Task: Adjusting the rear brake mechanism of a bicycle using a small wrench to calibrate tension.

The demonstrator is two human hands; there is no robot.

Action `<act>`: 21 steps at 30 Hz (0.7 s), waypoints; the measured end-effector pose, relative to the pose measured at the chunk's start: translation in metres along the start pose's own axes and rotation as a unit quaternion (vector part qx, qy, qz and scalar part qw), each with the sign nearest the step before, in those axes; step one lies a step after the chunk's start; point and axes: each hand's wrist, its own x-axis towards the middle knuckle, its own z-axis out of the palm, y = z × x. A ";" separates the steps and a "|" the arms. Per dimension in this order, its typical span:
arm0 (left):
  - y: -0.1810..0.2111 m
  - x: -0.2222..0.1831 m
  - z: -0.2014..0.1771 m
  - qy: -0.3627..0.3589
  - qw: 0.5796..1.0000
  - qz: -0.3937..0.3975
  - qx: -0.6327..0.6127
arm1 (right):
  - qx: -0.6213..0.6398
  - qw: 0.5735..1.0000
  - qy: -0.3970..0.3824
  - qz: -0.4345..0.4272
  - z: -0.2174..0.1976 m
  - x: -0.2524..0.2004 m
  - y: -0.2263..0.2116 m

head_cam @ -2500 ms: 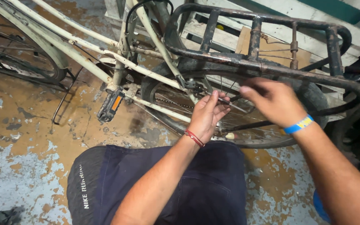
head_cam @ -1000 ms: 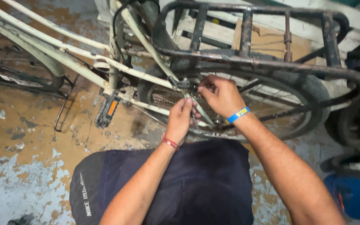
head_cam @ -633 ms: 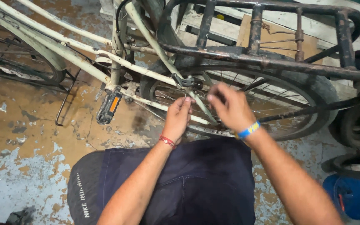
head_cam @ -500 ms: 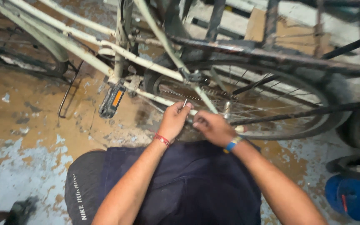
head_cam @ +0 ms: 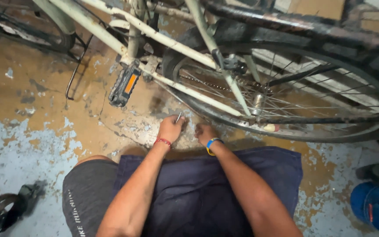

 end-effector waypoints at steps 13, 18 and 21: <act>0.224 -0.148 -0.112 0.106 0.935 0.318 -0.119 | -0.089 0.787 0.384 -0.475 -0.221 -0.245 -0.270; 0.247 -0.129 -0.111 0.116 0.904 0.402 -0.086 | -0.273 0.859 0.288 -0.324 -0.225 -0.227 -0.304; 0.243 -0.118 -0.111 0.138 0.911 0.379 -0.089 | -0.324 0.834 0.314 -0.318 -0.229 -0.238 -0.313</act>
